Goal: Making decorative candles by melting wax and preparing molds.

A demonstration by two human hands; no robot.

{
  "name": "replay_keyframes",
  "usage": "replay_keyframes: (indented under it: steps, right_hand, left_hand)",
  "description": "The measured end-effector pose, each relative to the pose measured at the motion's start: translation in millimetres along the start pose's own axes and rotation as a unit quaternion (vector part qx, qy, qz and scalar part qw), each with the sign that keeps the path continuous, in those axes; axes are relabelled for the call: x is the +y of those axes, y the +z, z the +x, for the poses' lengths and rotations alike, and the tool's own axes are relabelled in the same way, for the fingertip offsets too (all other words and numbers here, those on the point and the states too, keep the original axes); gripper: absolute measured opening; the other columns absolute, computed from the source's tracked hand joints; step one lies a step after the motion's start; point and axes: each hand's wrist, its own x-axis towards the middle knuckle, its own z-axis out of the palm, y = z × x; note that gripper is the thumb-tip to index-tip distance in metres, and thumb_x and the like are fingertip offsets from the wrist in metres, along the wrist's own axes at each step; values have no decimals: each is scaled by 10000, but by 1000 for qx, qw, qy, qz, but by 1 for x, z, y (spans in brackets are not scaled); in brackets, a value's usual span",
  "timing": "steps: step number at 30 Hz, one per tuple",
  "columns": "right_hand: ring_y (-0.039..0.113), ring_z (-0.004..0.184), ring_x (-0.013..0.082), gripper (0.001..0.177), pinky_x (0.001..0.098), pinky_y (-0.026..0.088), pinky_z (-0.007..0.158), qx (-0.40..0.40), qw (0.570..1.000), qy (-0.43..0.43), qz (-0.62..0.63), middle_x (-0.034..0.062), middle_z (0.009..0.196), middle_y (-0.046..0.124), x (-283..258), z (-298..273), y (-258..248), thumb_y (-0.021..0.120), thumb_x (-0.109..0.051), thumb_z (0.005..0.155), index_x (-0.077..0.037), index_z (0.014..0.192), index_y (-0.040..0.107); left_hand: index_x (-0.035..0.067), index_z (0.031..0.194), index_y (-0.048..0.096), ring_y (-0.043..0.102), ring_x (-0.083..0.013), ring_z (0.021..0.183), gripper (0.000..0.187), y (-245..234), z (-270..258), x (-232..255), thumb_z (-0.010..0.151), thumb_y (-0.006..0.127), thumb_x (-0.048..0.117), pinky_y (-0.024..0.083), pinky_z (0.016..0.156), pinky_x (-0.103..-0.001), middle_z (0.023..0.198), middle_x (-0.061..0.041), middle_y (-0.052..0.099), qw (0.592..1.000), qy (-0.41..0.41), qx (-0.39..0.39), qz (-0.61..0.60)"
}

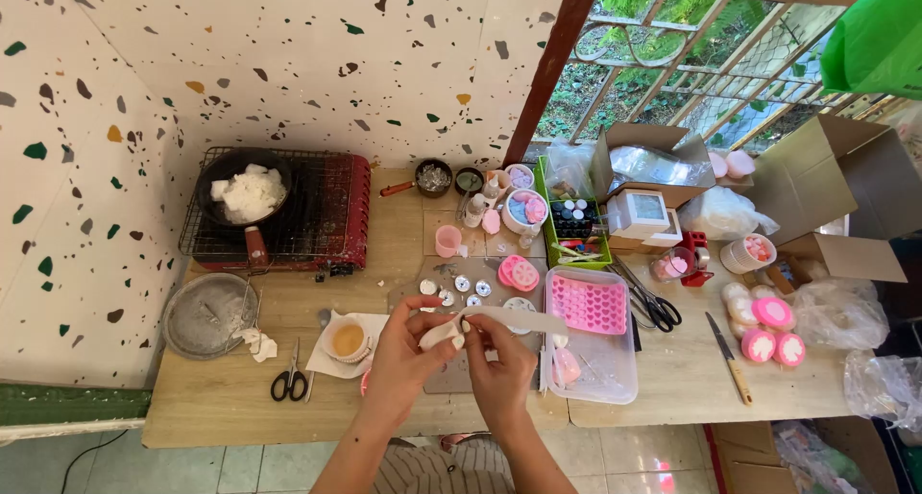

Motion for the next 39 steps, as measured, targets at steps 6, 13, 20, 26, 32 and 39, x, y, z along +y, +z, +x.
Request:
replay_keyframes:
  steps: [6,13,20,26,32,39]
  right_hand:
    - [583,413,71,91,241,415,384,-45,992,117,20,67,573,681,6,-9,2,711,-40,931,-15,1011,746]
    - [548,458,39,106,226,416,364,-41,987,129,82,44,673,708,9,-5,0,692,-65,944,13,1005,729]
    - [489,401,83,158,219,347,361,-175,844,341,375,85,702,686,49,0,-10,627,-146,1006,10,1018,652]
    - [497,418,77,120,210,356,388,-173,816,364,415,78,697,694,50,-3,-11,637,-122,1003,-8,1012,670]
    - [626,535,104,57,265,479,469,-72,995,-70,6,49,733,730,13,-7,-9,685,-27,944,-17,997,702]
    - [640,486,64,79,248,491,432,-139,988,29,63,34,705,753,13,-1,-15,701,-43,941,6,1000,717]
  left_hand:
    - [4,1354,490,671,-135,1024,673,0,-7,-4,756,794,-42,566,884,-284,1114,-83,695,995,66,-23,67]
    - [-11,1407,473,674,-129,1016,748,-2,-9,1,729,784,-65,555,909,-275,1103,-78,702,996,52,-30,66]
    - [-11,1424,492,696,-151,968,781,-17,-4,2,710,807,-48,561,860,-290,1059,-79,723,998,-13,-40,-35]
    - [-7,1416,492,711,-159,961,776,-14,-8,9,710,811,-52,567,861,-283,1054,-90,735,999,-19,-36,-32]
    - [1,1389,496,717,-153,959,764,-5,-14,0,692,798,-76,599,844,-296,1067,-99,743,1000,-18,0,10]
    - [36,1455,506,709,-142,939,837,-6,-17,0,683,813,-68,592,816,-290,1062,-96,745,999,-38,17,0]
